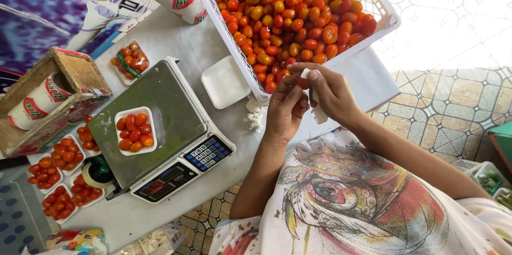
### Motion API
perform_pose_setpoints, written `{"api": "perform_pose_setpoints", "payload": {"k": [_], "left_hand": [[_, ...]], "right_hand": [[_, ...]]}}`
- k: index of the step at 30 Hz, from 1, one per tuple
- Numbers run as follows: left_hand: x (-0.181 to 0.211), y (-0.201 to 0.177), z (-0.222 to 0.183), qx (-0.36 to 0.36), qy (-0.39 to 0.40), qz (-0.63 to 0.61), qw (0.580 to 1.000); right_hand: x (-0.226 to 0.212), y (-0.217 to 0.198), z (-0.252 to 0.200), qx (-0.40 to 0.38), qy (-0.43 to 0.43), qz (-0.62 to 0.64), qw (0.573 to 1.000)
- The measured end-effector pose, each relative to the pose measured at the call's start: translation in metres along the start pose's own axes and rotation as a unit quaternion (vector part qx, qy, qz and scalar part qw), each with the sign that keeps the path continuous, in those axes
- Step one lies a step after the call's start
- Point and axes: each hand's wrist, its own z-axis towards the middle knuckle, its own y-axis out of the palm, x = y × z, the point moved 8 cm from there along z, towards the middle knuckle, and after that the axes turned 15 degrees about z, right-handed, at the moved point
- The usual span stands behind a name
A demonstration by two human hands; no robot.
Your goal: The person sorts cherry tomatoes from a large bin into small plastic trays, wipes them with a cloth, and weighs the trays on a digital scale.
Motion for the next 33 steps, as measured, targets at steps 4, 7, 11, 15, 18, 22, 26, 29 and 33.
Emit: {"api": "perform_pose_setpoints", "payload": {"k": [4, 7, 11, 15, 18, 22, 26, 29, 33], "left_hand": [[0.003, -0.008, -0.003, 0.013, 0.031, 0.097, 0.995], [0.005, -0.011, -0.007, 0.015, 0.049, 0.166, 0.985], [-0.012, -0.035, -0.005, 0.066, 0.064, 0.203, 0.975], [0.001, -0.048, -0.003, 0.139, 0.118, 0.182, 0.966], [0.029, -0.057, -0.016, 0.188, 0.128, 0.186, 0.956], [0.058, -0.051, -0.035, 0.132, 0.083, 0.152, 0.976], [0.076, -0.059, -0.055, 0.147, 0.057, 0.091, 0.983], [0.059, -0.088, -0.049, 0.189, 0.093, 0.099, 0.973], [0.055, -0.102, -0.046, 0.201, 0.138, 0.094, 0.965]], "right_hand": [[0.022, -0.009, 0.003, 0.002, 0.054, 0.008, 0.999], [0.047, -0.017, 0.003, 0.020, 0.100, 0.014, 0.995], [0.105, -0.044, 0.004, 0.020, 0.140, -0.041, 0.989], [0.093, -0.032, -0.019, -0.029, 0.164, -0.094, 0.982], [0.072, -0.013, -0.033, -0.012, 0.166, -0.107, 0.980], [0.072, -0.015, -0.051, 0.016, 0.199, -0.179, 0.963], [0.105, -0.044, -0.062, 0.028, 0.234, -0.205, 0.950], [0.104, -0.039, -0.075, 0.054, 0.260, -0.213, 0.940], [0.096, -0.026, -0.081, 0.039, 0.263, -0.266, 0.927]]}}
